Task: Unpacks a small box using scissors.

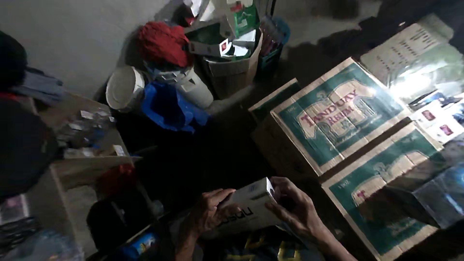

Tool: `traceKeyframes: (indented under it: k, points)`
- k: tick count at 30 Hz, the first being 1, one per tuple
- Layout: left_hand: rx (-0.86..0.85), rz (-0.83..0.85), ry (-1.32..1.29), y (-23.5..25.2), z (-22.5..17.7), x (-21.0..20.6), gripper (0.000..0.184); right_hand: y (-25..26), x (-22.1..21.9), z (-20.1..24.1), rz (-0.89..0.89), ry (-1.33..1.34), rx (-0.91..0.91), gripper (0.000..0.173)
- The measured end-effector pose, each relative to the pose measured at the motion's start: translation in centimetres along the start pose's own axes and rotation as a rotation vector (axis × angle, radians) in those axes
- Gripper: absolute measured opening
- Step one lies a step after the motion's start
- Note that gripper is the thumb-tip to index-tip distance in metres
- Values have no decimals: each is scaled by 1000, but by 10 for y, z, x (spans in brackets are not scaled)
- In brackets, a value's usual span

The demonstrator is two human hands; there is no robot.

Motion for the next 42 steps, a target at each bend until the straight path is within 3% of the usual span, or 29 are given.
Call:
traceKeyframes:
  k: [3, 6, 12, 16, 21, 26, 34, 39, 42]
  points:
    - [-12, 23, 7, 31, -3, 16, 66, 23, 16, 2, -18, -25, -19, 27]
    - [-18, 84, 31, 64, -2, 27, 64, 42, 35, 10, -88, -193, -17, 39]
    - [-95, 289, -6, 128, 12, 45, 57, 66, 54, 17, -431, -448, 58, 29]
    - [-204, 389, -9, 169, 28, 68, 58, 90, 50, 14, -587, -435, 28, 20]
    - [-344, 492, 40, 222, 64, 125, 60, 153, 30, 8, -682, -363, -67, 14]
    - [-399, 646, 23, 273, 83, 161, 60, 208, 30, 13, -730, -390, -141, 19]
    - [-591, 889, 16, 348, 61, 140, 56, 203, 36, 24, -1112, -531, -220, 18]
    - [-703, 947, 107, 391, 35, 130, 57, 205, 68, 12, -1158, -397, -126, 9]
    - [-733, 993, 139, 414, 19, 122, 56, 205, 86, 8, -1188, -312, -115, 13]
Point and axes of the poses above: each hand's wrist, its own y-axis towards the middle knuckle, its own x-axis out of the back of the hand, z = x × y, the point moved 10 cm from there along y, towards the middle knuckle, and after that the axes turned 8 degrees about z, right-handed, at the moved point
